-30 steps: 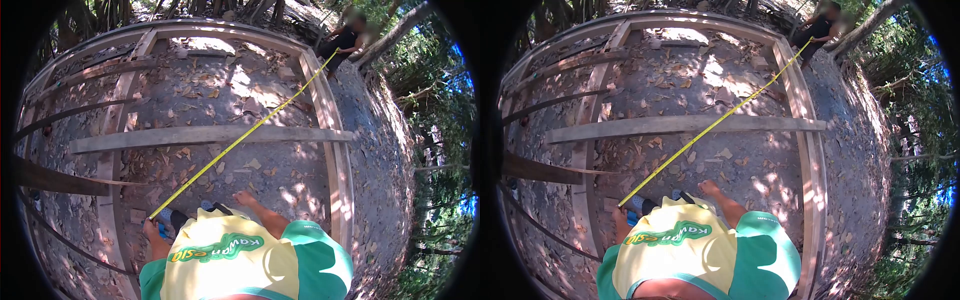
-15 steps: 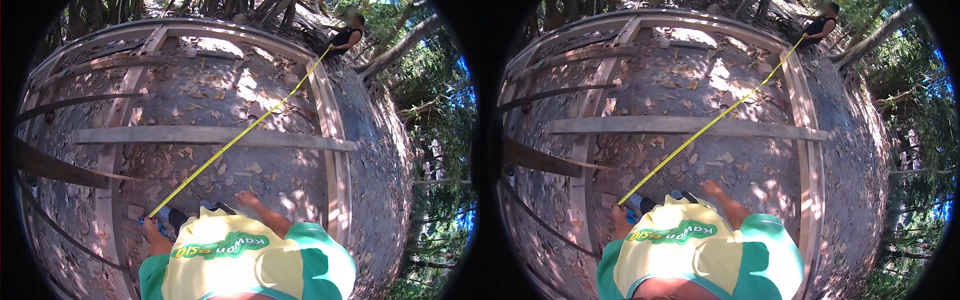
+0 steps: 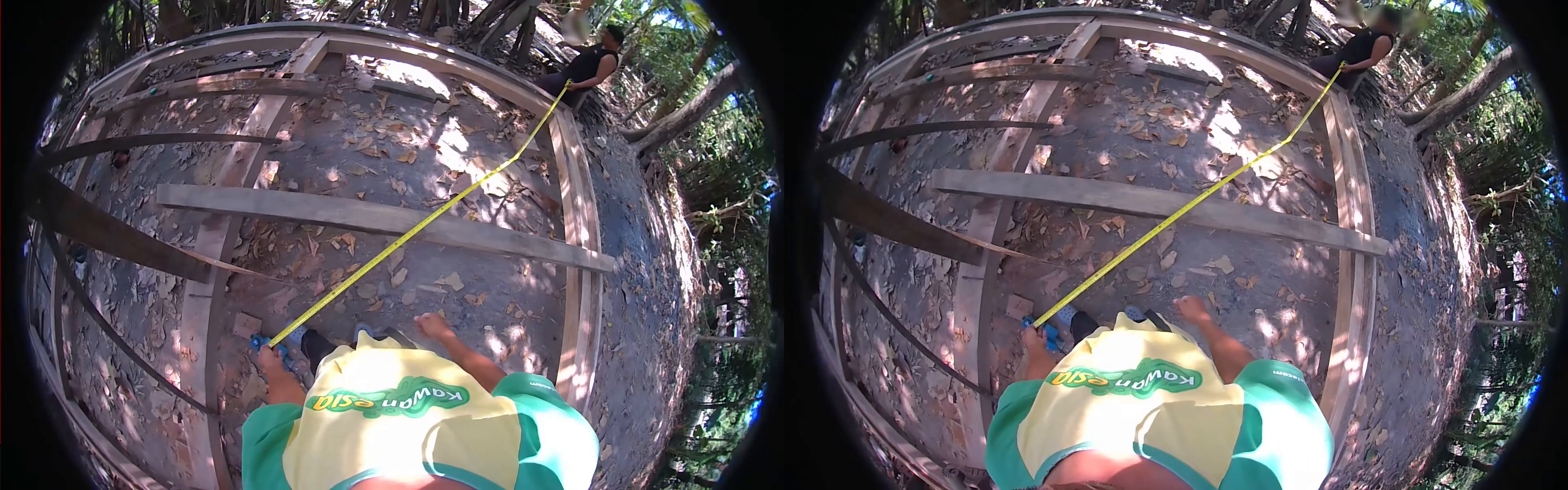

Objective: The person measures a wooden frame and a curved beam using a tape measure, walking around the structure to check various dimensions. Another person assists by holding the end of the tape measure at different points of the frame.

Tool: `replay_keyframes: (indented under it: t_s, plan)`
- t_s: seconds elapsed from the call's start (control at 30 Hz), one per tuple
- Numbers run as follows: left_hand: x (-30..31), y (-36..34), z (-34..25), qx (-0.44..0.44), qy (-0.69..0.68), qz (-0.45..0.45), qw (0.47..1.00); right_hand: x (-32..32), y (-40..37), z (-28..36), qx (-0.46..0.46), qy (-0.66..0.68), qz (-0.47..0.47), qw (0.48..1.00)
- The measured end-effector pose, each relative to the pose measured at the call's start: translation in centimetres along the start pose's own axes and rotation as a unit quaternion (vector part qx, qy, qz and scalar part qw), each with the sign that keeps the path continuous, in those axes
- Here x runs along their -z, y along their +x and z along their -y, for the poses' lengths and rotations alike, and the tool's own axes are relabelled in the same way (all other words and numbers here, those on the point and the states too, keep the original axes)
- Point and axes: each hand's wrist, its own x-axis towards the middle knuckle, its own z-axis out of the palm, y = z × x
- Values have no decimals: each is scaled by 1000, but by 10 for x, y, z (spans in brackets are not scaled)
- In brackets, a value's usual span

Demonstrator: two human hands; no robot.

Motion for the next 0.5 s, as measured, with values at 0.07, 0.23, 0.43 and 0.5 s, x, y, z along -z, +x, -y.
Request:
replay_keyframes:
  t_s: [0.07,0.23,0.43,0.5]
  plan:
    - [0,-3,-2,-8,11,-11,1000,-1,5,-1,13,25,21,999]
    - [6,4,-5,-12,21,-8,1000,-5,19,-10,16,-17,34,999]
    - [3,-13,-11,-26,7,-40,999,-6,27,-12,35,-29,58,997]
    - [2,-10,-7,-32,4,-49,998,-6,26,-8,51,-59,41,996]
